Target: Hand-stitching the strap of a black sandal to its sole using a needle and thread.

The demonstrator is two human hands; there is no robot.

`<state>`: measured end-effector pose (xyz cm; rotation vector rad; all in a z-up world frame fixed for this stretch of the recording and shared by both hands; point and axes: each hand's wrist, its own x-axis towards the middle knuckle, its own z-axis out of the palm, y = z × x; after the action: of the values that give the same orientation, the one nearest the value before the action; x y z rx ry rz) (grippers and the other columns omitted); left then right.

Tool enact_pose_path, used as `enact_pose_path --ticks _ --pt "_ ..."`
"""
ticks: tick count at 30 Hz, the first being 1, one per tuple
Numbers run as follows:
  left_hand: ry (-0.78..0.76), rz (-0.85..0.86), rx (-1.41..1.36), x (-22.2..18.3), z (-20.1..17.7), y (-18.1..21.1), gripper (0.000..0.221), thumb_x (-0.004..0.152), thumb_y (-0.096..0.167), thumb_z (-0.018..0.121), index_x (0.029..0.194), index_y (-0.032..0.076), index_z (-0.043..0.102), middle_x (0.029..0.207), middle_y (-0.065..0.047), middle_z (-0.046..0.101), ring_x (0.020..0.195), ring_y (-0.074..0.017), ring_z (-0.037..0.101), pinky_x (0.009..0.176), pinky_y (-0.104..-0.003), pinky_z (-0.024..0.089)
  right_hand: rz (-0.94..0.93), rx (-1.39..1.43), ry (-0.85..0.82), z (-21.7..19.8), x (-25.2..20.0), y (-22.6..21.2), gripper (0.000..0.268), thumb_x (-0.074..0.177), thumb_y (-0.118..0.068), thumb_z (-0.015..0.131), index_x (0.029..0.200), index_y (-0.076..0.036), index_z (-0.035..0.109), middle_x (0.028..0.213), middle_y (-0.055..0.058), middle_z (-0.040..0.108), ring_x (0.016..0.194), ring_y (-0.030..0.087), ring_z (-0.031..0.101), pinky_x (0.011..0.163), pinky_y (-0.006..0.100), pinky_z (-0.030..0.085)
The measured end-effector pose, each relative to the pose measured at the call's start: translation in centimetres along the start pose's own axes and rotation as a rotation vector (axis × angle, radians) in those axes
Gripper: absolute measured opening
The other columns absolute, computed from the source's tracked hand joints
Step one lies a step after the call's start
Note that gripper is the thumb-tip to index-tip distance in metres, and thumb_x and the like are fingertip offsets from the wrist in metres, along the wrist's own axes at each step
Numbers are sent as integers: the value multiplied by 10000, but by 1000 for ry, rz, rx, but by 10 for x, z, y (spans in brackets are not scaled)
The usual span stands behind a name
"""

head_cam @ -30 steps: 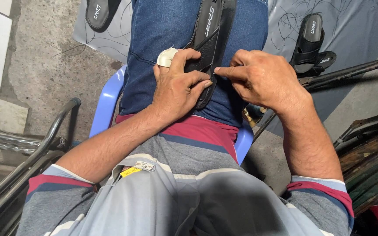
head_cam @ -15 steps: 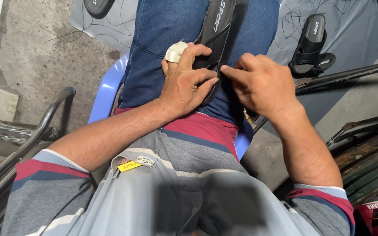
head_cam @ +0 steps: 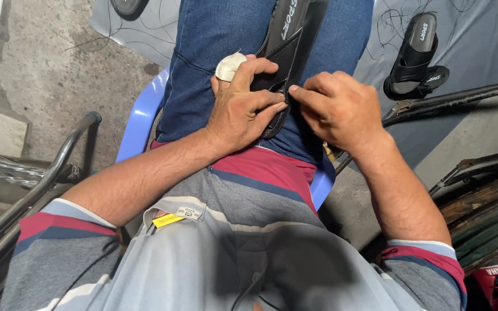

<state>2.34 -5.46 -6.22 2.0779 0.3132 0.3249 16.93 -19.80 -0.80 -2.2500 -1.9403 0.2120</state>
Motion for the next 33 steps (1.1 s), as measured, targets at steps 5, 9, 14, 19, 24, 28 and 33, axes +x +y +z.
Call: enact_pose_path --ticks 5,9,14,19,24,28,33 --pt "-4 53 42 -2 -4 2 54 829 242 677 878 223 685 1211 27 445 1226 -244 382 886 -409 243 145 -67 50 -2 -4 -14 159 862 -254 588 994 -285 670 917 -104 572 764 98 569 644 199 476" --pt "-63 132 153 3 -33 11 52 799 179 691 848 187 675 1224 -18 462 1215 -290 390 917 -433 278 164 -58 13 -21 2 -21 171 872 -196 576 991 -253 685 902 -72 598 750 123 583 627 215 480" --pt "-340 -121 0 15 -78 37 25 709 219 684 731 215 673 1232 29 480 1091 -300 510 799 -391 429 170 48 -99 -30 5 -19 188 899 -156 535 993 -214 687 904 -27 638 784 163 624 655 258 486" --pt "-360 -357 -778 22 -57 48 103 773 98 639 868 70 667 1079 -125 636 849 -224 639 611 -256 503 198 93 -91 -30 6 -17 184 843 -178 590 991 -240 680 894 -58 607 787 160 587 646 275 507" --pt "-255 -127 -506 19 -31 31 148 820 105 661 954 159 695 887 -54 660 832 -197 648 696 -279 519 242 179 -42 -16 -1 -13 176 806 -185 643 974 -214 685 870 -49 606 775 167 582 655 293 518" --pt "-284 -185 170 27 -36 31 170 860 194 573 1019 241 536 867 15 600 825 -214 632 637 -395 525 245 235 8 -5 -3 -12 196 807 -168 661 993 -219 693 867 -51 611 781 168 590 683 283 502" --pt "-479 -205 310 40 -34 36 189 832 178 527 990 217 430 841 -23 611 774 -272 649 592 -452 516 280 272 40 5 -11 -14 223 829 -160 642 1034 -240 677 859 -54 580 775 163 579 698 290 500"
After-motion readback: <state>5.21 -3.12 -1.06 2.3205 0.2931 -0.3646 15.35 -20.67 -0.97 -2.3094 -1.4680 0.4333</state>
